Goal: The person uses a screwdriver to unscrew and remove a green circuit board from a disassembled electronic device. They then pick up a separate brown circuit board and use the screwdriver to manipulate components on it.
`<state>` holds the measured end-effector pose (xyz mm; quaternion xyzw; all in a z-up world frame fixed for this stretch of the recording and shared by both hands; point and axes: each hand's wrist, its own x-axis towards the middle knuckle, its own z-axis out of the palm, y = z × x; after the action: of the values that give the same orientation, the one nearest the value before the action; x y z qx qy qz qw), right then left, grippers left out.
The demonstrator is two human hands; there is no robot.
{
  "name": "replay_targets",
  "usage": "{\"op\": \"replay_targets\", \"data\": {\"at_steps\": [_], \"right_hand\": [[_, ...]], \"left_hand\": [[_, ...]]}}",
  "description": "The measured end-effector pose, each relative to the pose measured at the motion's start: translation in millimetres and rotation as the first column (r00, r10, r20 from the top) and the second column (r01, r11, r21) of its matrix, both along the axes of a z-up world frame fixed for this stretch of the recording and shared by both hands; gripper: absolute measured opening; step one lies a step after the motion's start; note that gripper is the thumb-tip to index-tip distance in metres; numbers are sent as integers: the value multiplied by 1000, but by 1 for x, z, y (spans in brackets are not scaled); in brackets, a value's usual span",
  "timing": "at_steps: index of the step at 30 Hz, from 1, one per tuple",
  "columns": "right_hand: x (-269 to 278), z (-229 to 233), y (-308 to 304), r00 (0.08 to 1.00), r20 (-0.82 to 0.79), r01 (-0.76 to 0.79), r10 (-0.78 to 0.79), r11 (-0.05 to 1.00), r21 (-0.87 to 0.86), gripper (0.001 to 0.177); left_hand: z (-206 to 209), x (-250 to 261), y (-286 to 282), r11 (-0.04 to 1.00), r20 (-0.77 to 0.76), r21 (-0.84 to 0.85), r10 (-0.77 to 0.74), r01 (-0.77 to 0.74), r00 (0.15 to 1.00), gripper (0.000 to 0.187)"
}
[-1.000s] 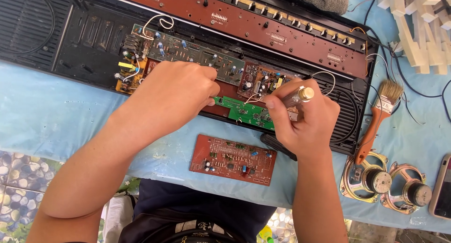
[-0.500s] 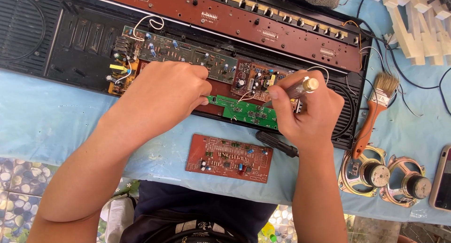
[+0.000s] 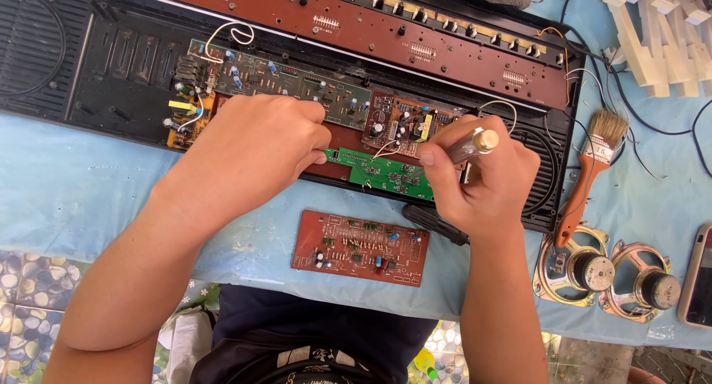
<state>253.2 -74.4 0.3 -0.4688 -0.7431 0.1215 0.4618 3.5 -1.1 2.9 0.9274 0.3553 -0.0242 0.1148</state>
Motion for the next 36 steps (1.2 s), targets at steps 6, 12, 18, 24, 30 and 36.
{"op": "replay_targets", "data": {"at_steps": [6, 12, 18, 24, 30, 36], "right_hand": [[-2, 0, 1, 999, 36, -9, 11, 999, -49, 23], [0, -3, -1, 997, 79, 19, -15, 999, -49, 22], [2, 3, -2, 999, 12, -46, 47, 998, -41, 24], [1, 5, -3, 999, 39, -30, 33, 997, -74, 21], [5, -2, -4, 988, 152, 14, -1, 996, -86, 20], [7, -4, -4, 983, 184, 26, -3, 992, -123, 20]], "left_hand": [[0, -1, 0, 1000, 10, -1, 1, -1, 1000, 29], [-1, 0, 1, 1000, 2, -6, 5, -5, 1000, 27], [0, 0, 0, 1000, 3, -1, 3, -3, 1000, 28], [1, 0, 0, 1000, -1, -2, 4, -4, 1000, 28], [0, 0, 0, 1000, 0, 17, -6, 6, 1000, 27], [0, 0, 0, 1000, -8, 10, 4, -4, 1000, 26]]}}
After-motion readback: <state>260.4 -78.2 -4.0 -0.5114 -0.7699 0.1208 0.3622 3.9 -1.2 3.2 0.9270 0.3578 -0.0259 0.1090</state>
